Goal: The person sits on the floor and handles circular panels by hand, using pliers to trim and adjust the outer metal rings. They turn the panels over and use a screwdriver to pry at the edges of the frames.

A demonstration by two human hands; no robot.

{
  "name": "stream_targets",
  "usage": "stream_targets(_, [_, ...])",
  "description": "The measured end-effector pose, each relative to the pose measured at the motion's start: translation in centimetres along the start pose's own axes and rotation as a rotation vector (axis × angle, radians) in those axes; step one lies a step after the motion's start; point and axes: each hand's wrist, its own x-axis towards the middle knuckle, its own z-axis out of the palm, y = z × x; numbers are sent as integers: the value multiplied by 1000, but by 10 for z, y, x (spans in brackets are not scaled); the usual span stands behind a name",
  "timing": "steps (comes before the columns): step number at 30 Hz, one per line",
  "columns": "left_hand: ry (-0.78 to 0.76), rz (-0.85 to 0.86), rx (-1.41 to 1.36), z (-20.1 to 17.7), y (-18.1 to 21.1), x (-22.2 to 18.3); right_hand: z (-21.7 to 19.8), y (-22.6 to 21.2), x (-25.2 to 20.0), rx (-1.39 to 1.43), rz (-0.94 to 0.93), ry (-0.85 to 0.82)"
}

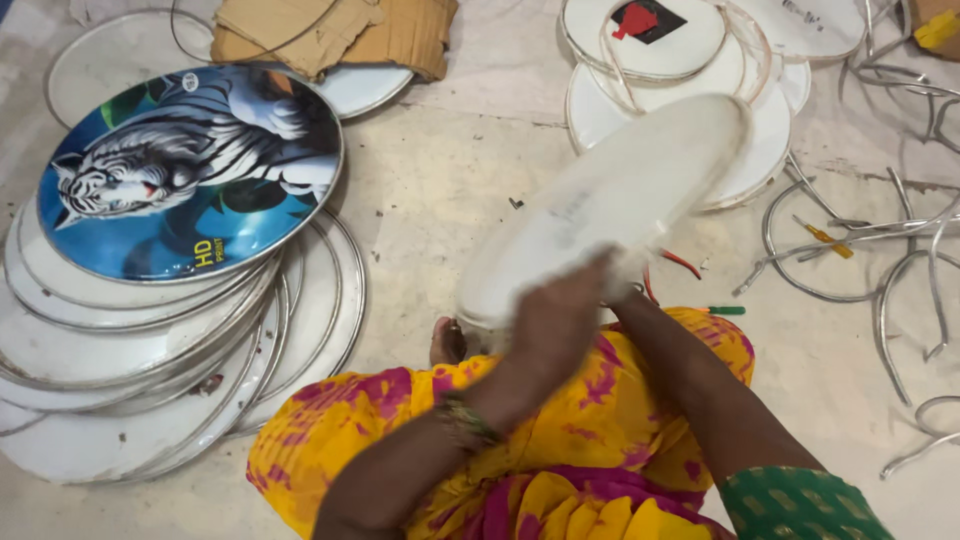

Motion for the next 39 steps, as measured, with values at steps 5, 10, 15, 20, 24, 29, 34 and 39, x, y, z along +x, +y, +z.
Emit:
stream_targets(5, [-69,-35,-77,20,23,-7,-24,7,8,30,15,36])
stream_targets(10, [97,-19,-76,-32,-1,24,-9,3,13,-17,2,8])
stream_targets(15, [-55,-468,-201,-86,-21,45,15,15,14,-151,1,-13])
stream_targets(20, [282,-186,-264,-122,-60,45,24,8,6,-253,22,42])
stream_targets(24, [408,-91,27,-124,-98,17,16,-3,-12,-137,43,53])
stream_targets(29, [362,-560,-82,-68,-149,-22,22,-6,-13,-123,39,78])
stream_targets(34, [748,-473,-109,-61,-233,-26,35,0,-9,-248,-182,134])
stream_targets(39, [1157,-758,-331,-140,-310,-42,34,-31,-48,-390,-340,152])
